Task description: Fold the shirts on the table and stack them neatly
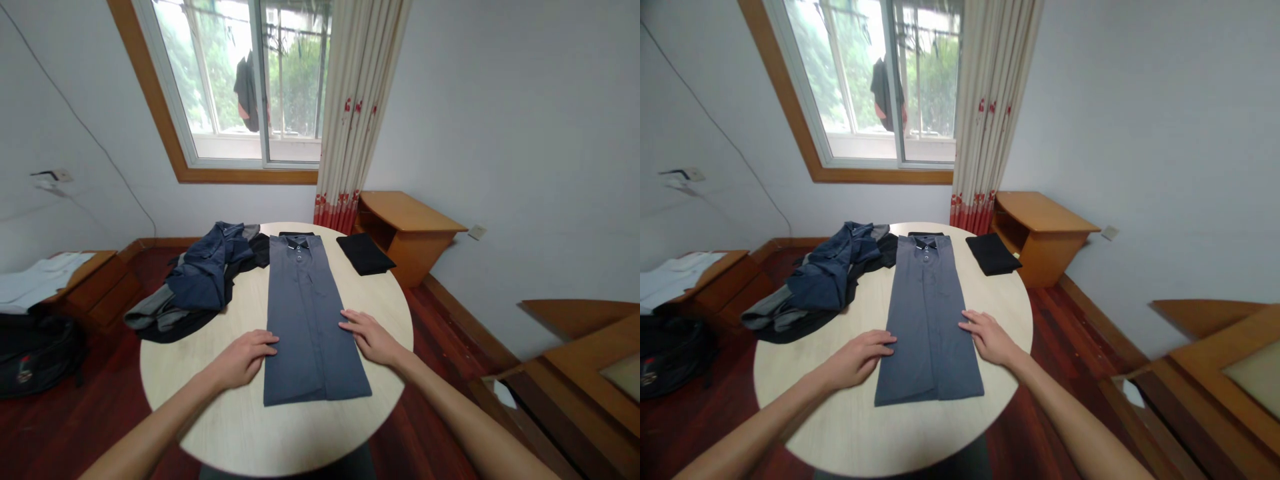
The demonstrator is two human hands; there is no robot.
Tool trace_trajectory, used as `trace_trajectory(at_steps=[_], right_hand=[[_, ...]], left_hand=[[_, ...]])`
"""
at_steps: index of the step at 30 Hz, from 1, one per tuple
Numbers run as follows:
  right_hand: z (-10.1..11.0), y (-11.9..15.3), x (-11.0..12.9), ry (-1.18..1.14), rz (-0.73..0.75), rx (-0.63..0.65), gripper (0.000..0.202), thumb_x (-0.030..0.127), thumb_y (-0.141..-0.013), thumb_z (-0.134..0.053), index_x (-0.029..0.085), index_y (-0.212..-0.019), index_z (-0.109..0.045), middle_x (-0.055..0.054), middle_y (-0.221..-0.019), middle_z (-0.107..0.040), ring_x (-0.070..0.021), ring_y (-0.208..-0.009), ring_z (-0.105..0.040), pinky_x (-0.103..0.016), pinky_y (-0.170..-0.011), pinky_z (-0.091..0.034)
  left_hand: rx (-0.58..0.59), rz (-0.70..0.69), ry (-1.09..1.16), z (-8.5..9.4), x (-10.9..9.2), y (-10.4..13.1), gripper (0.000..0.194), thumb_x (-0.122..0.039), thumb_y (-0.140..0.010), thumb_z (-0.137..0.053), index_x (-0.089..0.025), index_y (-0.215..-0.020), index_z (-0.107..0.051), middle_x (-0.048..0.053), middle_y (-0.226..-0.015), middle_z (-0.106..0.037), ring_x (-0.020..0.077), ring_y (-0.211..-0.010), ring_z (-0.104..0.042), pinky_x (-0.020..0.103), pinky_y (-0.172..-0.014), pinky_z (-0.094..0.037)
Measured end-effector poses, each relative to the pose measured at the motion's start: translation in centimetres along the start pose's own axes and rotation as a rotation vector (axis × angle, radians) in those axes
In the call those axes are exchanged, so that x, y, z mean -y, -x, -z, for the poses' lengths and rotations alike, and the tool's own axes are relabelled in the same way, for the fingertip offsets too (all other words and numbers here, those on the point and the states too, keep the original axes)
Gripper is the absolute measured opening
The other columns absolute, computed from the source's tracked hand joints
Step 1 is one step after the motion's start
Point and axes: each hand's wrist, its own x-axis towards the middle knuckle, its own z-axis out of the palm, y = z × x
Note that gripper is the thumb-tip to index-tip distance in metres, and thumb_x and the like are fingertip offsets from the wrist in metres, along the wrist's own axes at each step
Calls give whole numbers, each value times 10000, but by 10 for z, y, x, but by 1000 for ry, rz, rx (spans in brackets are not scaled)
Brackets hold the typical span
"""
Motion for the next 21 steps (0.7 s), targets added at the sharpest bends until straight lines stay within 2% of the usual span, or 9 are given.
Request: trace_trajectory(at_steps=[5, 9, 12, 15, 18, 20, 21], right_hand=[[0, 10, 13, -95, 135, 115, 469, 155, -818, -530, 322, -1215, -717, -49, -1503, -506, -302, -1430, -408, -594, -1160, -311], [-8, 12, 24, -188, 143, 69, 352, 177, -835, -542, 325, -1054, -774, -47, -1361, -636, -286, -1335, -523, -589, -1149, -326], [0, 12, 34, -318, 138, 27, 258, 247, -896, -546, 309, -986, -780, -60, -1173, -734, -264, -1184, -636, -559, -1125, -365], [29, 11, 52, -530, 160, 106, 259, 371, -952, -543, 269, -960, -781, -75, -1013, -771, -229, -985, -710, -447, -993, -498], [71, 1, 67, -696, 192, 240, 377, 507, -959, -533, 227, -922, -783, -89, -911, -768, -203, -833, -716, -326, -778, -561], [96, -18, 64, -693, 201, 250, 469, 609, -923, -544, 205, -874, -776, -88, -873, -759, -206, -798, -708, -313, -739, -557], [104, -32, 59, -665, 191, 211, 518, 663, -889, -555, 193, -837, -767, -85, -848, -752, -212, -783, -701, -317, -729, -555]], left_hand=[[118, -82, 80, 8, -5, -2, 298, -419, -941, -541, -249, -1071, -747, 85, -1358, -639, 270, -1279, -555, 459, -1112, -419], [55, -73, 129, -1, -7, -4, 394, -436, -1006, -422, -232, -961, -756, 96, -1203, -719, 247, -1194, -606, 449, -1081, -436], [-20, -114, 246, -1, -16, -2, 409, -427, -1023, -401, -207, -962, -741, 101, -1021, -763, 222, -1044, -672, 416, -1007, -484], [-42, -147, 402, 22, -38, 0, 392, -418, -1028, -415, -198, -969, -734, 95, -933, -766, 194, -903, -697, 334, -852, -532], [-6, -163, 554, 60, -56, -7, 350, -413, -1015, -468, -203, -958, -742, 73, -887, -764, 174, -826, -701, 288, -765, -532], [10, -156, 650, 83, -54, -24, 339, -443, -983, -535, -189, -914, -750, 65, -850, -757, 175, -789, -699, 282, -736, -532], [-8, -122, 696, 93, -46, -36, 338, -459, -954, -582, -174, -884, -749, 63, -830, -750, 177, -770, -693, 281, -720, -532]])
